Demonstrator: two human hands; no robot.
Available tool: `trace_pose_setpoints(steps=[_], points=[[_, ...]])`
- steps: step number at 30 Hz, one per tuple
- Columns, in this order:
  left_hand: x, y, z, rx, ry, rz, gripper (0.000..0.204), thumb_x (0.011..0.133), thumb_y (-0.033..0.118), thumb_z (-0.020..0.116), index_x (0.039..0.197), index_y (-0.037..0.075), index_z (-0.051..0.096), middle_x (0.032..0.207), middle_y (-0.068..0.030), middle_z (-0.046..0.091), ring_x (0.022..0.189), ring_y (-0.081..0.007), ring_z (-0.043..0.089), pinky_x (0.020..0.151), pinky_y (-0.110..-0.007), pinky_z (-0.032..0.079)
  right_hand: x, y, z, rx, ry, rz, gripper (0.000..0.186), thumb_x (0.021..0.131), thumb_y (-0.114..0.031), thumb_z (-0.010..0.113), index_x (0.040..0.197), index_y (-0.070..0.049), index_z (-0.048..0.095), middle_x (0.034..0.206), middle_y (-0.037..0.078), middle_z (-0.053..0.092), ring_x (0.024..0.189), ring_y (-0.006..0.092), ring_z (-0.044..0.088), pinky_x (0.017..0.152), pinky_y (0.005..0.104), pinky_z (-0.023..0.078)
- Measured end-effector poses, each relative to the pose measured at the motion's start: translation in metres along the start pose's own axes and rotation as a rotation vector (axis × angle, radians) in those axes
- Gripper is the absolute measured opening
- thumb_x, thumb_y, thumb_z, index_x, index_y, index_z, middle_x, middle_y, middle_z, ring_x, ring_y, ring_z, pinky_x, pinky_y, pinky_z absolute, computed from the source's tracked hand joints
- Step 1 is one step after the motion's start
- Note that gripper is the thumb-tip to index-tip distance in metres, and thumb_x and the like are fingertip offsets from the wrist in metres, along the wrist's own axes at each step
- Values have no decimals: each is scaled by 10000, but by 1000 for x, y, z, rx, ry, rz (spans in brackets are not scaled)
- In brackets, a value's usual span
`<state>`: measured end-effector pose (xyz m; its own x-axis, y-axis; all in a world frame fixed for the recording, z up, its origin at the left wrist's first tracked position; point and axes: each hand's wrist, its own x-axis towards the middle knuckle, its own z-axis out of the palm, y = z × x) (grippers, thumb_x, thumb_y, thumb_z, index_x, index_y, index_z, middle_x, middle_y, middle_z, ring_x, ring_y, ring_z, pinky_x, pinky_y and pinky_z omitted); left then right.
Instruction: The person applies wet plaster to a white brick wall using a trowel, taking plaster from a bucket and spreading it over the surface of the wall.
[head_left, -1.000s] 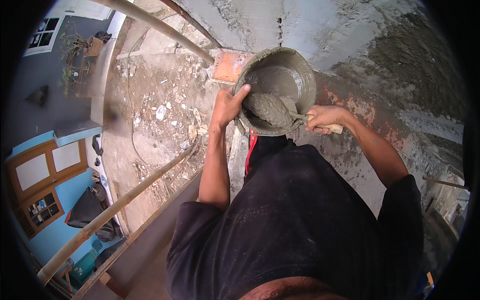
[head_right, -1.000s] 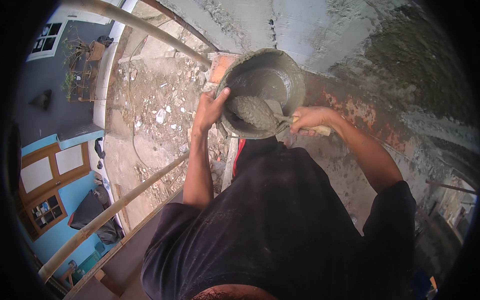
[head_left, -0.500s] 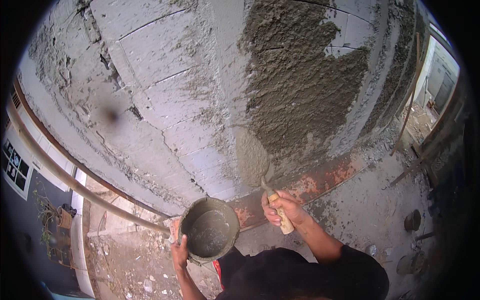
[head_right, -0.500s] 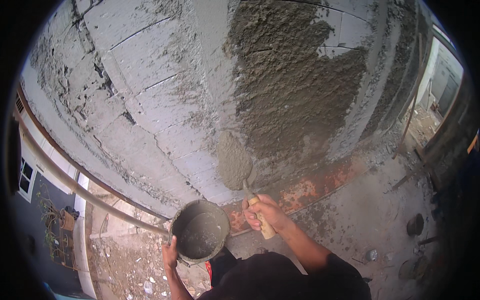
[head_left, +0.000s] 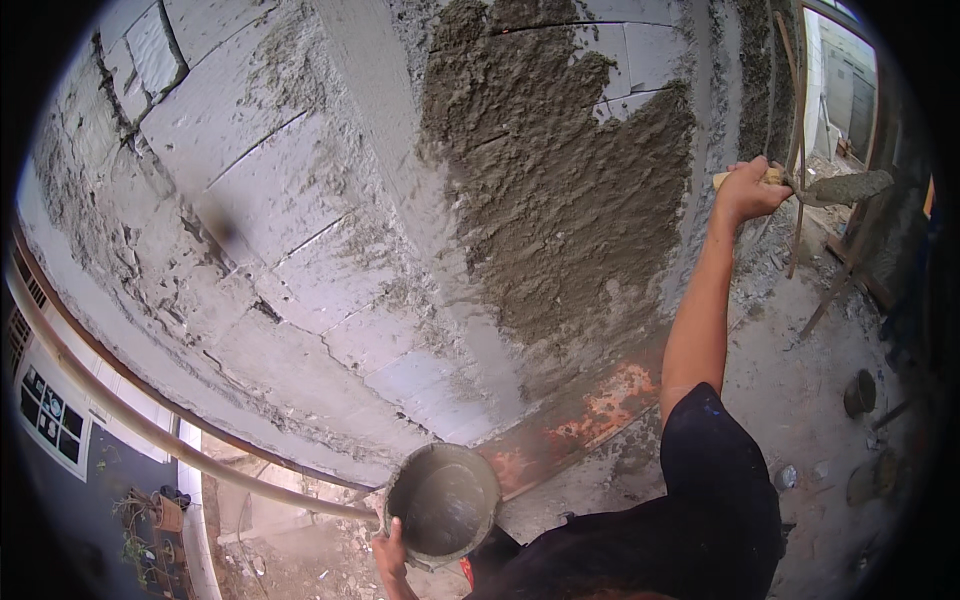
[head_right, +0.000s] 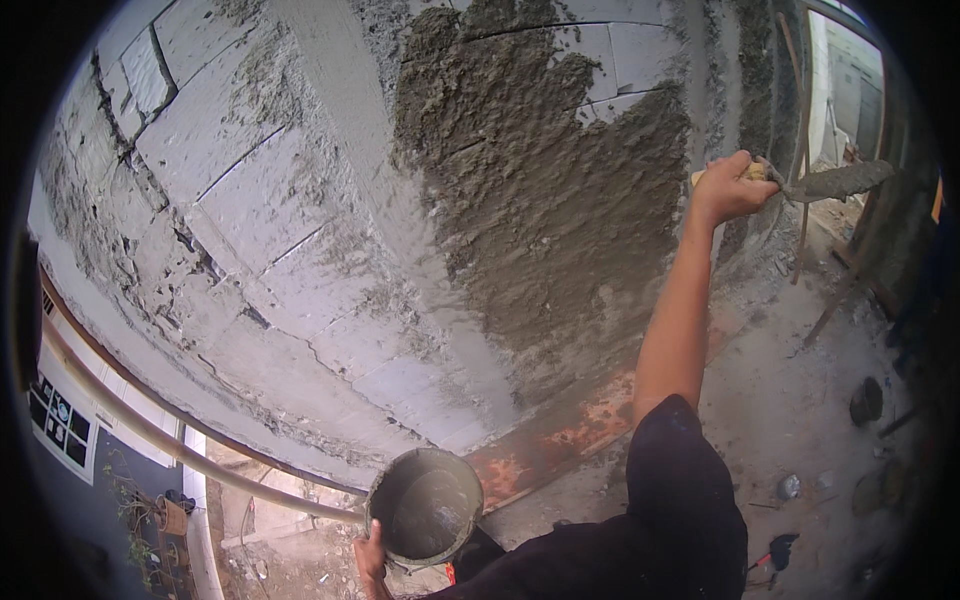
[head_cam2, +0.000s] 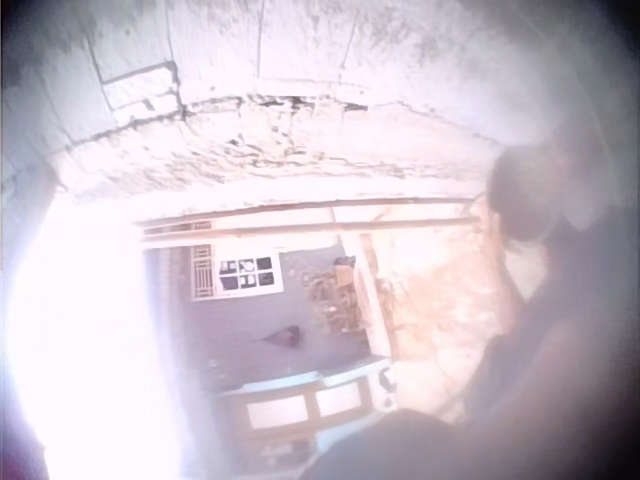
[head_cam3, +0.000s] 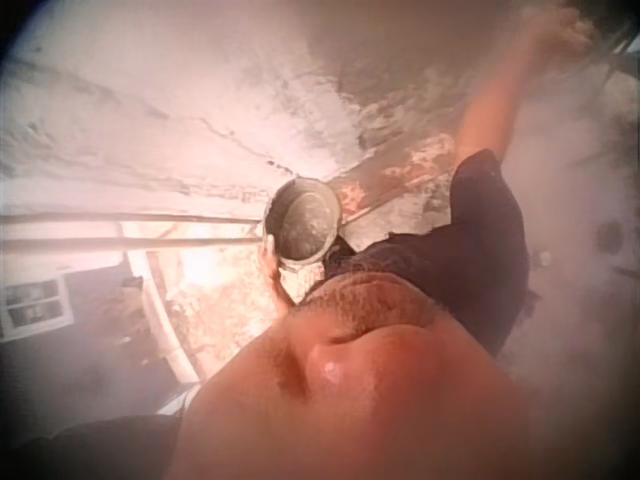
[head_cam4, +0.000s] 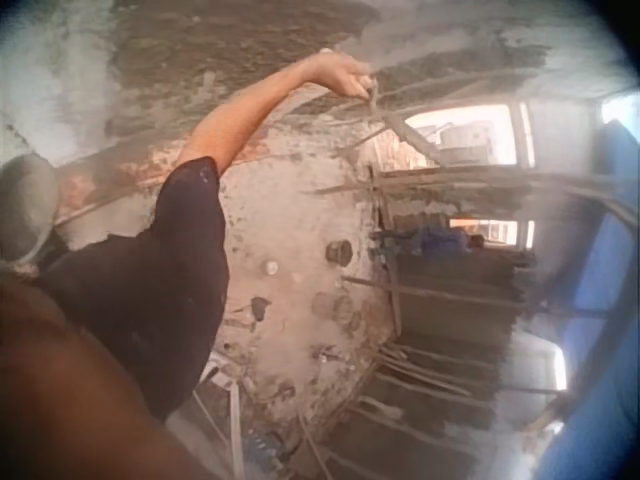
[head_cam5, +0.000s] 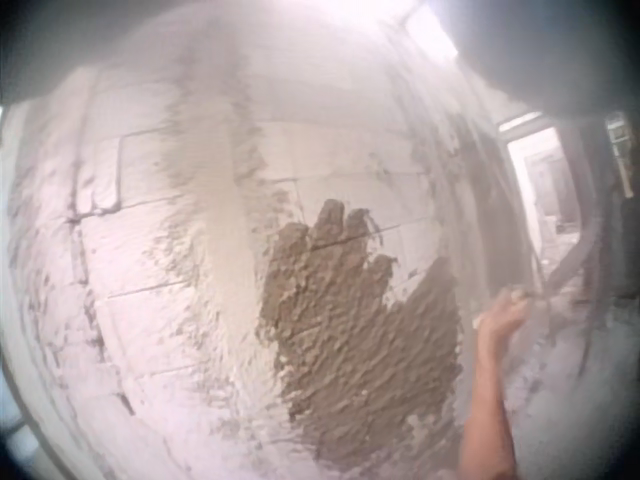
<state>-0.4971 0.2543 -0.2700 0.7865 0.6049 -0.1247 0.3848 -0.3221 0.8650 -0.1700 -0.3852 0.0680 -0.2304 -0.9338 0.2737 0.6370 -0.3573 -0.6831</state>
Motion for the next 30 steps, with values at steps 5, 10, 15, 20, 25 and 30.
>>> trace_pose_setpoints(steps=[5, 10, 15, 20, 25, 30], points=[[4, 1, 6, 87, -55, -40, 557, 899, 451, 685, 591, 35, 480, 535, -15, 460, 461, -106, 397, 402, -332, 294, -56, 112, 46, -631, -513, 1, 284, 893, -178, 579, 1075, 26, 500, 1021, 277, 657, 938, 461, 655, 781, 517, 543], [-9, 17, -2, 116, 13, -93, 550, 886, 436, 700, 594, 30, 470, 561, -15, 458, 518, -121, 392, 443, -357, 323, -253, 42, -94, -298, -1471, 178, 309, 840, -171, 621, 1016, 63, 524, 813, 285, 636, 826, 456, 657, 656, 496, 496], [-16, 54, 9, 154, -20, -80, 465, 901, 378, 693, 673, 3, 539, 587, 18, 429, 562, -113, 362, 477, -350, 306, -295, 1, -224, -410, -2442, 62, 357, 819, -221, 634, 1037, 59, 604, 867, 264, 664, 883, 385, 683, 749, 476, 512], [-17, 57, 24, 27, -138, -16, 372, 910, 290, 697, 981, -74, 668, 691, -18, 570, 621, -109, 466, 549, -327, 407, -382, 18, -289, -297, -2979, -709, 277, 793, -189, 656, 982, 5, 714, 972, 202, 712, 941, 357, 698, 776, 465, 549], [-20, 55, 39, -101, -184, 53, 327, 911, 242, 702, 1048, -54, 680, 832, -50, 666, 739, -127, 556, 691, -315, 479, -447, 21, -349, -215, -3222, -838, 233, 765, -119, 717, 961, 5, 733, 933, 170, 726, 864, 304, 720, 667, 440, 559], [-22, 51, 32, -89, -220, 10, 364, 894, 242, 721, 1090, -61, 672, 912, -71, 698, 813, -131, 590, 755, -317, 502, -437, -2, -336, -455, -3777, 45, 243, 828, -211, 746, 797, 13, 659, 710, 78, 641, 553, 202, 596, 447, 345, 462]])
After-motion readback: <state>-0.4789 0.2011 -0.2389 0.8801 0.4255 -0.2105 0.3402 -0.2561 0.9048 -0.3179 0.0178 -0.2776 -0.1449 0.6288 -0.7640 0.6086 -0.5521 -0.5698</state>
